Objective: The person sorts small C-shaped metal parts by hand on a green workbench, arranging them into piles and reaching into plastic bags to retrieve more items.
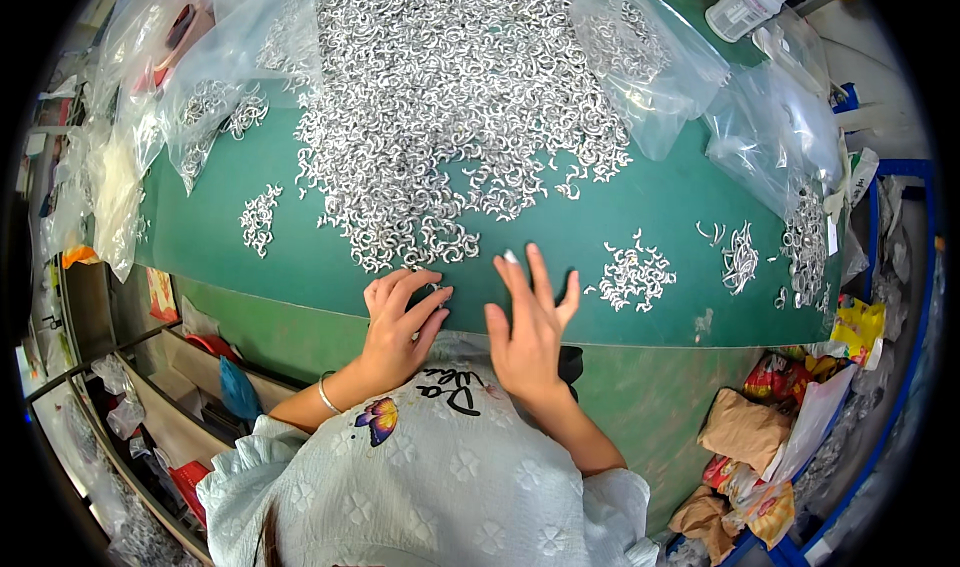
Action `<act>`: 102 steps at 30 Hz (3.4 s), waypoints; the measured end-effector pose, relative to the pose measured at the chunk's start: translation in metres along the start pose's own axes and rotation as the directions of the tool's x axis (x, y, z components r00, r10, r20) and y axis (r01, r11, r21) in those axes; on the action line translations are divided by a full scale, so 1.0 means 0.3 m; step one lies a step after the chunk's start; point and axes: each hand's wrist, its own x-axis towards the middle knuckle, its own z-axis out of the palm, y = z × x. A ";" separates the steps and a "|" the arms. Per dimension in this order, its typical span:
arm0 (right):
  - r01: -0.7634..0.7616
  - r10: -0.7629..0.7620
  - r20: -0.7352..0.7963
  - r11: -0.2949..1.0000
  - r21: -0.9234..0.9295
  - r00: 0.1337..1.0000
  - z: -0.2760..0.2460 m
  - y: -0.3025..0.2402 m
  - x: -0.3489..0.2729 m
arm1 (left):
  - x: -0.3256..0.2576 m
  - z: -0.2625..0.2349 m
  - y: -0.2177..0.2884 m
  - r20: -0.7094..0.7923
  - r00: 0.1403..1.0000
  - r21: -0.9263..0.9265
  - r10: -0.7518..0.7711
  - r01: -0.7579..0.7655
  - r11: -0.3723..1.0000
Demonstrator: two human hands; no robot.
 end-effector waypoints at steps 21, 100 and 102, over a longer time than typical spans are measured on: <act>0.090 -0.089 0.020 0.995 -0.048 0.996 -0.004 0.005 0.098 | 0.014 0.012 0.001 0.034 0.999 -0.185 0.018 -0.011 0.983; 0.011 -0.010 -0.008 1.000 0.024 1.000 -0.033 0.012 0.014 | -0.009 0.005 -0.024 0.036 0.994 -0.198 0.106 -0.097 0.975; 0.034 -0.030 -0.045 0.996 0.077 0.999 -0.018 -0.014 0.028 | -0.009 0.006 -0.022 0.041 0.994 -0.205 0.099 -0.089 0.975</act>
